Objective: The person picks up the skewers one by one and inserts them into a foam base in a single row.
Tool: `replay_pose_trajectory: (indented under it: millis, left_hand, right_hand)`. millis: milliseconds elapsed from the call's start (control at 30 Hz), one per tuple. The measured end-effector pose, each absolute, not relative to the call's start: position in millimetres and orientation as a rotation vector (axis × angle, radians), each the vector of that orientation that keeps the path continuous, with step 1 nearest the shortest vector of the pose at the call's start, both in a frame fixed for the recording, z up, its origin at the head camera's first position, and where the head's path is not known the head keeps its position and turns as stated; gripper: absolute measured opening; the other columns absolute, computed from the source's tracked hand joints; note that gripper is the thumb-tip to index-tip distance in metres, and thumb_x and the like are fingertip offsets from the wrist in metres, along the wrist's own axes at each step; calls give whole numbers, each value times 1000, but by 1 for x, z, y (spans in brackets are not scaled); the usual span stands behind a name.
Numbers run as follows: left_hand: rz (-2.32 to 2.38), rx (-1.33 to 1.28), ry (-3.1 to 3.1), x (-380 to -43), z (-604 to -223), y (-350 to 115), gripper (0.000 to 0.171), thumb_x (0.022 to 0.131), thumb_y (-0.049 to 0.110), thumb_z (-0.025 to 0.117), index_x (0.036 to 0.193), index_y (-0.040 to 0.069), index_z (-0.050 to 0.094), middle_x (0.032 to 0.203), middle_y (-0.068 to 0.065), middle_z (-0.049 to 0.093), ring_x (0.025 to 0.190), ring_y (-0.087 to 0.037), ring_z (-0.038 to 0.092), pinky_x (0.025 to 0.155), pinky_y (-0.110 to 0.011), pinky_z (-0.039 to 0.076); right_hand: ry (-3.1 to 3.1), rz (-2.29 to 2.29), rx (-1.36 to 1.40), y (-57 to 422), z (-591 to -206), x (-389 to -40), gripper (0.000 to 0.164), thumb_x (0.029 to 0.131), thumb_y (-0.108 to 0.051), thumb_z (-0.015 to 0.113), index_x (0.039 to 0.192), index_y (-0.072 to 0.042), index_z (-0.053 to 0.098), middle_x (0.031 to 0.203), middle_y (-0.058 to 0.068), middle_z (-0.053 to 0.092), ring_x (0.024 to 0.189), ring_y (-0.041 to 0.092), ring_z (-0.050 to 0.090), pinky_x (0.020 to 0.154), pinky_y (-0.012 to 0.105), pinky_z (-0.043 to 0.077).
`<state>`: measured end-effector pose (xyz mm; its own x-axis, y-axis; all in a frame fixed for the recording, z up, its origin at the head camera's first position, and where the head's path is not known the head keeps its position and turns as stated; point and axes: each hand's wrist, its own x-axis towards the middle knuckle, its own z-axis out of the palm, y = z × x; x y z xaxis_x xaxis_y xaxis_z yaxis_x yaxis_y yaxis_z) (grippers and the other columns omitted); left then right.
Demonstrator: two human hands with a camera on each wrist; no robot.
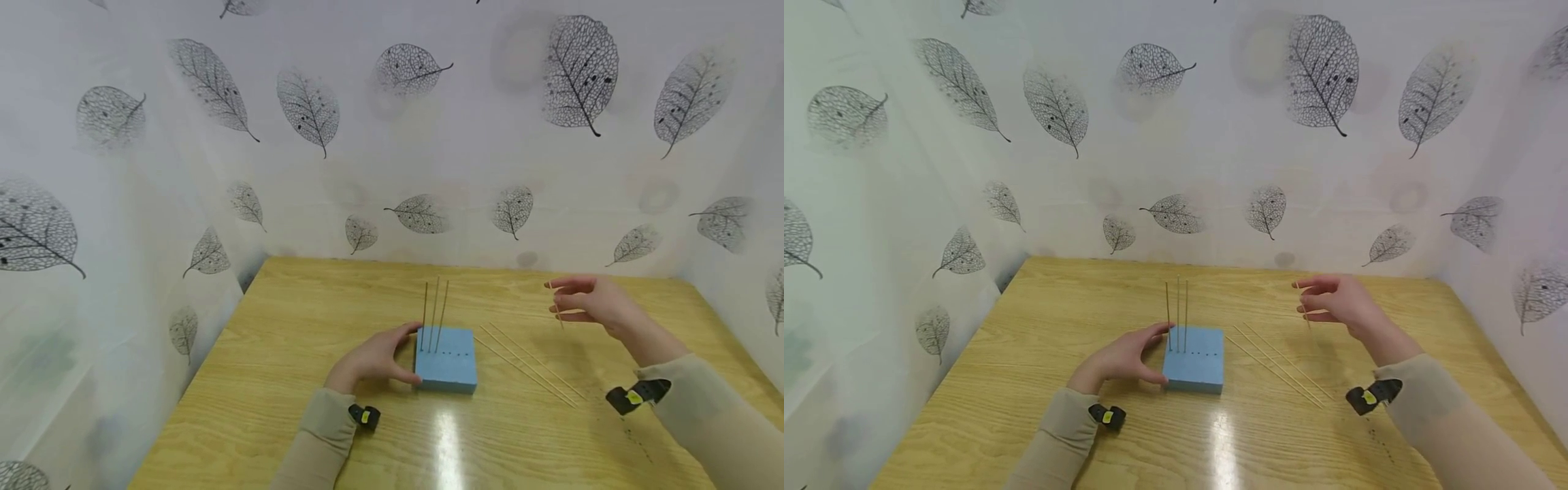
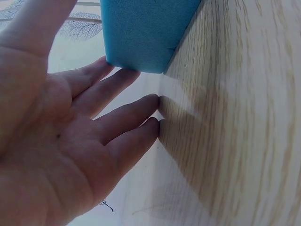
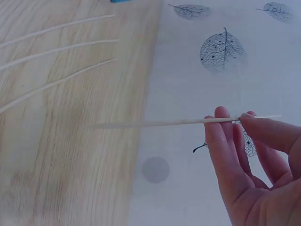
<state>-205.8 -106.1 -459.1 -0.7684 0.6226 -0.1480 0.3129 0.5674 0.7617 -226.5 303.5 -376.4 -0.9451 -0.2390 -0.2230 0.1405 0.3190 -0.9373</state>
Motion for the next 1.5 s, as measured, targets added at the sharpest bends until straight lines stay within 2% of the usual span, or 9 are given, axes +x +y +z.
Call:
replay_pose_trajectory:
  millis: [100, 200, 533, 767, 967, 1267, 1500]
  left_hand:
    - [1049, 749, 2400, -206, -459, -106, 106, 74, 34, 88, 158, 18, 25, 161, -1, 32, 145, -24, 37, 122, -40, 29]
    - [1048, 759, 2404, -207, -460, -105, 106, 74, 34, 88, 158, 17, 26, 161, -3, 32, 145, -25, 38, 122, -41, 30]
    - [1049, 755, 2394, -206, -462, -105, 106, 74, 34, 87, 158, 16, 25, 161, -3, 32, 145, -25, 37, 122, -41, 30]
    - [1059, 760, 2388, -206, -462, -105, 105, 75, 34, 87, 158, 16, 25, 161, -4, 32, 145, -26, 38, 121, -42, 31]
    - [1055, 757, 2387, -207, -464, -105, 106, 75, 35, 87, 158, 17, 25, 162, -4, 31, 145, -26, 37, 121, -42, 31]
    - [1051, 747, 2403, -207, -460, -106, 108, 73, 36, 88, 158, 19, 25, 161, -3, 32, 145, -25, 37, 122, -42, 29]
    - [1028, 751, 2420, -209, -462, -106, 108, 72, 38, 88, 158, 18, 25, 161, -3, 32, 145, -25, 37, 122, -42, 28]
  right_hand:
    - [2252, -1779, -98, 296, -372, -223, 24, 97, -6, 62, 115, -19, 69, 93, -12, 71, 86, 8, 73, 79, 30, 62]
    - [2250, -1874, -120, 287, -370, -218, 25, 96, -5, 63, 107, -26, 71, 91, -12, 73, 85, 9, 73, 78, 29, 62]
    - [2127, -2169, -204, 251, -359, -203, 19, 91, -1, 68, 103, -14, 74, 94, -5, 76, 85, 13, 75, 78, 31, 62]
    - [2074, -2319, -334, 226, -354, -194, 22, 90, 7, 65, 98, -11, 75, 94, -3, 76, 84, 13, 75, 78, 30, 61]
    - [2097, -2354, -381, 208, -356, -189, 18, 90, 7, 65, 100, -5, 74, 94, -3, 77, 84, 13, 75, 77, 29, 62]
    - [2100, -2349, -354, 184, -368, -185, 23, 90, 6, 65, 95, -14, 75, 92, -3, 76, 83, 12, 75, 77, 31, 62]
    - [2077, -2341, -309, 161, -380, -183, 17, 90, 7, 65, 98, -5, 73, 90, -3, 76, 84, 13, 75, 79, 33, 62]
